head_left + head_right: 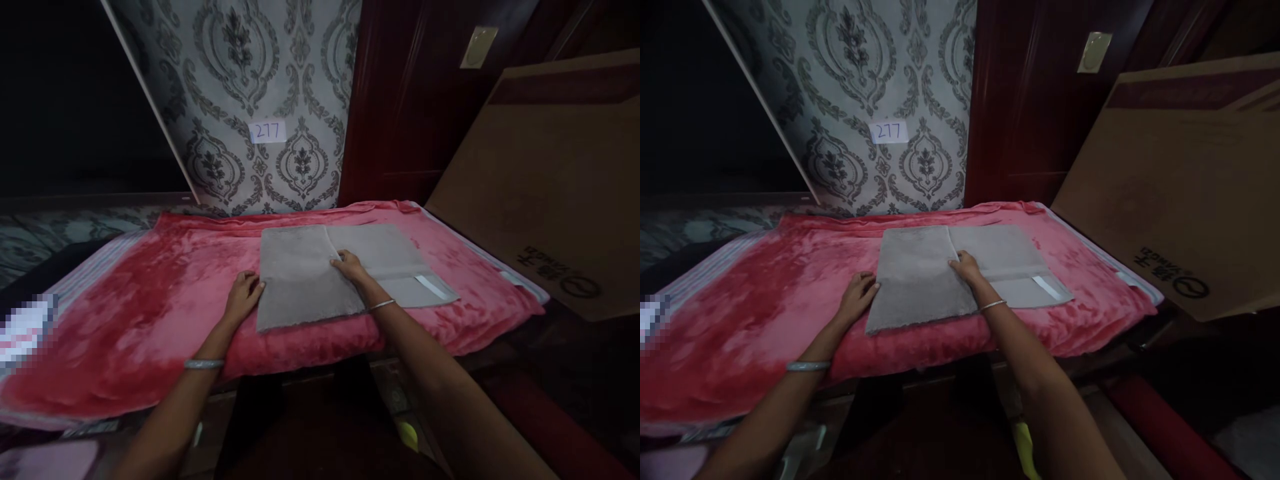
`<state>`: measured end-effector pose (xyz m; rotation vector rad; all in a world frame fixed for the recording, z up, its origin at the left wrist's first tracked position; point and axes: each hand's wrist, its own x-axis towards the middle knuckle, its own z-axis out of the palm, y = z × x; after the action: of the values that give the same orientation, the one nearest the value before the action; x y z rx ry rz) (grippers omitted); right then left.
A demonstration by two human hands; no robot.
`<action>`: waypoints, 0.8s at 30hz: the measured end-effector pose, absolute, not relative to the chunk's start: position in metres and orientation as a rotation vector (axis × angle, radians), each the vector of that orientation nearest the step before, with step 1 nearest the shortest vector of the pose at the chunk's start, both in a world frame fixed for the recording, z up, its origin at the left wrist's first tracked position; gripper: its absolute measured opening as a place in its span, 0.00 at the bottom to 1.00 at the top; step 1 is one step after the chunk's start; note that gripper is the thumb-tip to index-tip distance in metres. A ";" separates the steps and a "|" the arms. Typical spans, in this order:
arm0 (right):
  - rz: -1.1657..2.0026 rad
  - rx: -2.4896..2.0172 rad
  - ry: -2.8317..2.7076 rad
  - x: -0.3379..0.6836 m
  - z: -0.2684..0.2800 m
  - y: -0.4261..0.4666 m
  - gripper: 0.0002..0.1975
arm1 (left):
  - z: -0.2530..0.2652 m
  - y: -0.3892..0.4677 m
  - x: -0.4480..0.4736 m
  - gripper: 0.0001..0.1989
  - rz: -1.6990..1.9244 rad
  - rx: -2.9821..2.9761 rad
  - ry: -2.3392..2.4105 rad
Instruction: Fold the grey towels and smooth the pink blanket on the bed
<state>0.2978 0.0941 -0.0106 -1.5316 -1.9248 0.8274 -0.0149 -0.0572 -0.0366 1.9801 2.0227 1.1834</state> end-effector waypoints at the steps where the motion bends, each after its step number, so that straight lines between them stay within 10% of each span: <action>1: 0.814 -1.542 -1.918 0.298 -0.010 0.095 0.19 | -0.037 -0.057 -0.015 0.20 1.183 1.983 2.022; 24: 0.680 -1.598 -1.886 0.280 0.007 0.137 0.19 | -0.039 -0.057 -0.019 0.19 1.231 2.019 2.031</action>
<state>0.2803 0.1371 0.0074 -1.5984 -1.8859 0.6800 -0.0191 -0.0569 -0.0392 2.0189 2.0305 1.2311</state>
